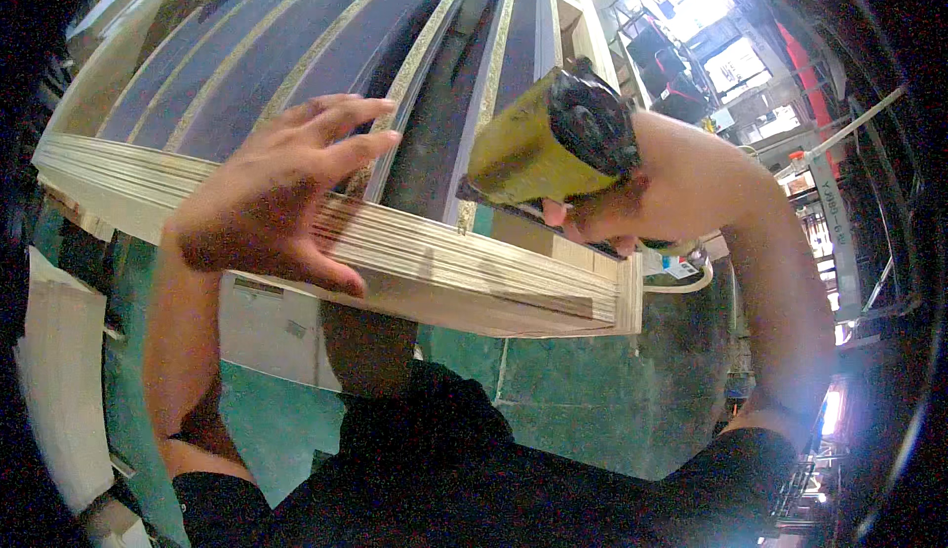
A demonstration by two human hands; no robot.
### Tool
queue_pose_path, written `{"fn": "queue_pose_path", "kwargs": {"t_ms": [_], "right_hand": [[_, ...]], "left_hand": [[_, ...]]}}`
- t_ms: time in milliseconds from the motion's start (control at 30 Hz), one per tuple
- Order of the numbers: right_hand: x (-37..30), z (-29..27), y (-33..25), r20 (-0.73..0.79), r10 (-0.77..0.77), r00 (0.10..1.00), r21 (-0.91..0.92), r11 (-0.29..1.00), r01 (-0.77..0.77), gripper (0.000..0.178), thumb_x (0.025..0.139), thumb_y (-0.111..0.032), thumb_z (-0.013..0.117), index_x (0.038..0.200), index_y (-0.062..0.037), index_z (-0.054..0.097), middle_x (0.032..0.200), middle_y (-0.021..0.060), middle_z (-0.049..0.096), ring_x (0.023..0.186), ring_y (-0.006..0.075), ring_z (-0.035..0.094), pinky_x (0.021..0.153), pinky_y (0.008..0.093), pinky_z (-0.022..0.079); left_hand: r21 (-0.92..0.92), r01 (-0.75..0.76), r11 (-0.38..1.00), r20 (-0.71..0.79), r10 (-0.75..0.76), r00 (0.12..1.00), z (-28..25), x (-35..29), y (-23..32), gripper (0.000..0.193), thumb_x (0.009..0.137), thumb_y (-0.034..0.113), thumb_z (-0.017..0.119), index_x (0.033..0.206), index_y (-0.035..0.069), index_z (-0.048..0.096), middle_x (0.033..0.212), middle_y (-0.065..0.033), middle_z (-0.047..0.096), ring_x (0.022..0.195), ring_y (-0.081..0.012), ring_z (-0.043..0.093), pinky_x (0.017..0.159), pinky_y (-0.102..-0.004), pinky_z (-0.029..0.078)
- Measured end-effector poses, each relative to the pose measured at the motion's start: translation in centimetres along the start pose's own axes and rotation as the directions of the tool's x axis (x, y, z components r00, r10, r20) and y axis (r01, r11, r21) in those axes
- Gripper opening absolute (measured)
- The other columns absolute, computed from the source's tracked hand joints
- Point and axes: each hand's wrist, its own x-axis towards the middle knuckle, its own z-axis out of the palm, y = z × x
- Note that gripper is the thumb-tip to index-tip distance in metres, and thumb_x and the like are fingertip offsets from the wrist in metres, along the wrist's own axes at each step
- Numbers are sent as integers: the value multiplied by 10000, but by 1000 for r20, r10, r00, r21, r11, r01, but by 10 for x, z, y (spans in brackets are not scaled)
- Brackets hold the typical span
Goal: The person assembles a large wooden frame by placing small wooden blocks and long planks into a curved structure. They use a pneumatic nail gun to secure the components together, working in a workshop environment with another person visible in the background.
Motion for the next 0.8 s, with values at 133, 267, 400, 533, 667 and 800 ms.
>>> {"fn": "queue_pose_path", "kwargs": {"t_ms": [133, 267, 400, 533, 667, 800], "right_hand": [[26, 1, -30, 46, -107, 993, -96, 989, 111, 236, 866, -124, 759, 1078, -40, 697, 794, 16, 676, 585, 101, 614, 529, 275, 501], [46, 9, -50, 124, -109, 986, -91, 988, 121, 404, 840, 16, 745, 1235, 3, 660, 984, 15, 736, 660, 95, 661, 549, 250, 546], [54, 19, -65, 160, -123, 979, -111, 984, 142, 324, 856, -35, 740, 1175, -30, 680, 911, 22, 717, 631, 102, 646, 550, 255, 536], [60, 19, -55, 189, -127, 974, -99, 984, 147, 234, 883, -138, 738, 1101, -66, 691, 791, 23, 680, 580, 102, 620, 539, 269, 521], [56, 23, -66, 142, -53, 989, -125, 990, 71, 248, 872, -130, 744, 1104, -60, 690, 784, 13, 678, 580, 99, 622, 543, 270, 517], [60, 20, -57, 161, -79, 984, -105, 990, 97, 275, 856, -93, 757, 1119, -43, 692, 839, 13, 698, 616, 103, 639, 546, 266, 524]], "left_hand": [[20, 25, 999, 55, -26, 998, -12, -19, -16, 875, 611, 368, 922, 1333, -28, 625, 1469, -187, 566, 1345, -359, 538, 1131, -443, 430], [-40, 0, 999, -3, 0, 1000, -8, -23, -16, 803, 616, 327, 914, 1280, -43, 653, 1402, -172, 622, 1250, -336, 618, 1057, -410, 496], [-148, 3, 989, 7, -2, 1000, -8, -18, -17, 736, 621, 306, 909, 1227, -41, 677, 1342, -156, 657, 1150, -332, 672, 982, -402, 539], [-167, 21, 986, -3, -22, 1000, -8, -19, -14, 717, 619, 308, 917, 1204, -35, 685, 1312, -140, 667, 1106, -332, 690, 949, -404, 551], [-157, 22, 987, -19, -26, 999, -5, -20, -17, 717, 616, 324, 931, 1193, -26, 688, 1293, -129, 673, 1093, -333, 695, 942, -404, 554], [-111, 36, 993, -6, -36, 999, -18, -23, -9, 707, 620, 333, 933, 1182, -18, 688, 1298, -128, 671, 1095, -332, 696, 942, -403, 557]]}}
